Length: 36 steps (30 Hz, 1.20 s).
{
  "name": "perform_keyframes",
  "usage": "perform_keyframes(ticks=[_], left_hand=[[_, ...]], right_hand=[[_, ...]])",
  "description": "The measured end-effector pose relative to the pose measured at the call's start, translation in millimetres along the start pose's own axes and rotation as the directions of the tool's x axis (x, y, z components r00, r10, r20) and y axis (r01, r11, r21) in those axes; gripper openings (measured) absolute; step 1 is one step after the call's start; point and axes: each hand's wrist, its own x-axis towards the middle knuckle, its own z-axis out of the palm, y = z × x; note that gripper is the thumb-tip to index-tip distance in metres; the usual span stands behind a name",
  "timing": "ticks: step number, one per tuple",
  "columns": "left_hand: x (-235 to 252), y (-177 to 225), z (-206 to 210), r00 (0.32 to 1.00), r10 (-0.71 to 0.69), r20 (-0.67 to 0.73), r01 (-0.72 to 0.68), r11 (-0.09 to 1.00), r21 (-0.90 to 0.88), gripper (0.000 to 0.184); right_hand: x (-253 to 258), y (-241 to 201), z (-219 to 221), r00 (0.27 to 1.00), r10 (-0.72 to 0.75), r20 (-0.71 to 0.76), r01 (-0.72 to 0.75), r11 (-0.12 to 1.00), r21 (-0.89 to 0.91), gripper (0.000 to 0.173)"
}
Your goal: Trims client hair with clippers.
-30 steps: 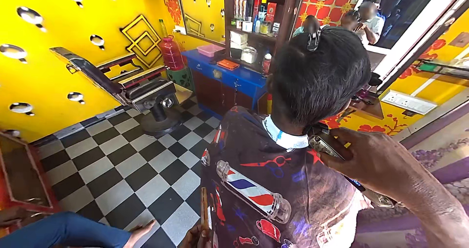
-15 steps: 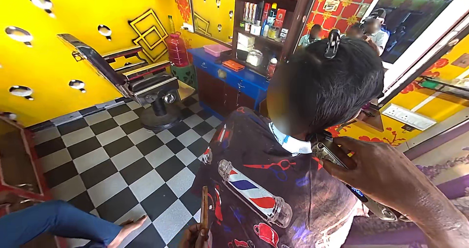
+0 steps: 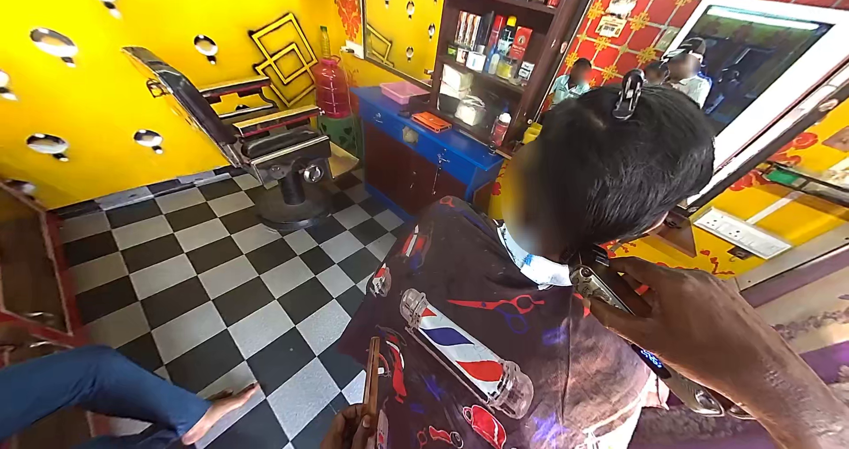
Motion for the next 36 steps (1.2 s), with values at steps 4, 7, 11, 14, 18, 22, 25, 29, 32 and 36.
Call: perform_keyframes(ticks=[4,7,11,14,18,22,25,29,32,36], left_hand=[[1,-3,-1,1.0,-0.001,0.01,0.001,1.0,-0.01,0.022],[2,-4,-1,1.0,0.0,0.011,0.001,1.0,-0.015,0.022],[1,1,-2,1.0,-0.006,0.005,0.007,0.999,-0.036,0.021],[-1,-1,-6,1.0,-0.002,0.001,0.002,0.999,-0.035,0.021],[-2,-9,-9,1.0,-0.008,0.002,0.008,0.999,-0.031,0.02],[-2,-5,-7,1.0,-0.01,0.013,0.01,1.0,-0.015,0.021],[-1,1,-5,1.0,-0.009,0.013,0.009,1.0,-0.002,0.022],[-1,-1,-5,1.0,-0.014,0.016,0.014,1.0,-0.006,0.022],[-2,-2,-6,1.0,-0.016,0.019,0.016,1.0,0.006,0.021],[-2,-6,-7,1.0,-0.021,0.009,0.021,1.0,-0.008,0.021]], right_hand=[[1,-4,-2,1.0,-0.006,-0.003,0.006,1.0,0.01,0.045],[2,-11,1,1.0,-0.006,-0.013,0.007,0.997,0.077,0.046],[-5,-6,1,1.0,0.005,0.004,-0.005,0.994,0.106,0.046],[-6,6,-5,0.999,0.044,0.012,-0.043,0.999,-0.006,0.044],[0,7,-7,0.999,0.038,0.021,-0.036,0.996,-0.087,0.041],[2,-6,-8,1.0,0.017,0.024,-0.015,0.998,-0.066,0.04],[3,-17,-6,1.0,0.019,0.016,-0.018,0.999,-0.049,0.043],[1,-19,-2,0.999,-0.018,-0.041,0.017,1.0,-0.005,0.046],[-3,-14,-1,0.999,0.001,-0.04,0.0,1.0,0.029,0.048],[-4,-15,-2,0.999,0.051,-0.018,-0.051,0.998,-0.047,0.045]])
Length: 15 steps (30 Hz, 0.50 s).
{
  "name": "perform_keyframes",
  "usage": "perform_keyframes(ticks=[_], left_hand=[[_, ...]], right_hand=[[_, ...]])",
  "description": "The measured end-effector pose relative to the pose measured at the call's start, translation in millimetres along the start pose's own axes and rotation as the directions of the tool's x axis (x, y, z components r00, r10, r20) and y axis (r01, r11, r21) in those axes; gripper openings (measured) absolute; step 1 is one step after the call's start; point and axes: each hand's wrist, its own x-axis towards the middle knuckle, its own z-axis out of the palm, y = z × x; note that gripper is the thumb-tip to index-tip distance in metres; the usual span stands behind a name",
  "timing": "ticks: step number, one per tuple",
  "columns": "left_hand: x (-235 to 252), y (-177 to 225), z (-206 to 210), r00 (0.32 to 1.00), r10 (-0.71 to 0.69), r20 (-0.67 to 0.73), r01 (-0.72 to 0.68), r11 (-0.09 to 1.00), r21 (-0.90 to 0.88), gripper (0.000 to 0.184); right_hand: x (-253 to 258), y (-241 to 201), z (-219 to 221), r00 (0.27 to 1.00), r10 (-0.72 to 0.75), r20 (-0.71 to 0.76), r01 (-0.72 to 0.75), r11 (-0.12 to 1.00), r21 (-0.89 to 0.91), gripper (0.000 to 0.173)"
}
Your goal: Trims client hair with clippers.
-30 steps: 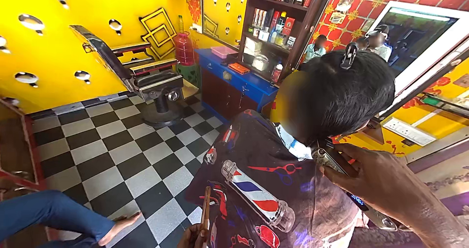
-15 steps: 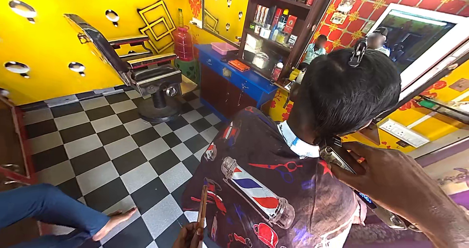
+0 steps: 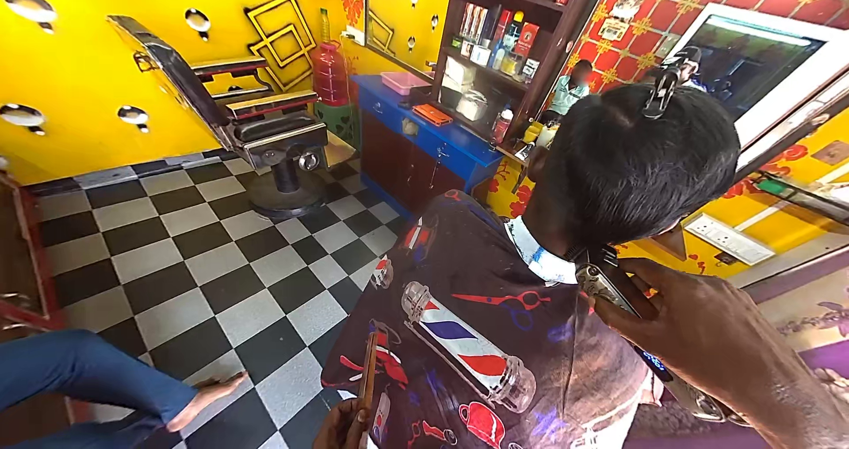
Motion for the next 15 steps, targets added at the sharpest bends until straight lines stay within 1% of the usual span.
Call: perform_keyframes(ticks=[4,7,9,12,15], left_hand=[[1,-3,0,1.0,0.004,-0.005,-0.004,1.0,-0.009,0.02],[2,-2,-1,1.0,0.023,0.001,-0.023,1.0,-0.009,0.02],[3,-3,-2,1.0,0.031,-0.004,-0.031,0.999,-0.009,0.019],[3,-7,-6,1.0,0.03,-0.006,-0.03,1.0,-0.003,0.019],[4,-12,-6,1.0,0.017,0.005,-0.017,0.999,-0.027,0.018]], right_hand=[[5,-15,3,0.999,-0.015,-0.037,0.016,1.0,0.01,0.046],[2,-20,8,0.997,-0.009,-0.083,0.016,0.996,0.084,0.05],[-6,-19,10,0.996,0.049,-0.077,-0.038,0.99,0.137,0.05],[-13,-22,11,0.983,0.179,-0.05,-0.168,0.971,0.172,0.046],[-13,-35,17,0.972,0.222,-0.079,-0.203,0.959,0.196,0.049]])
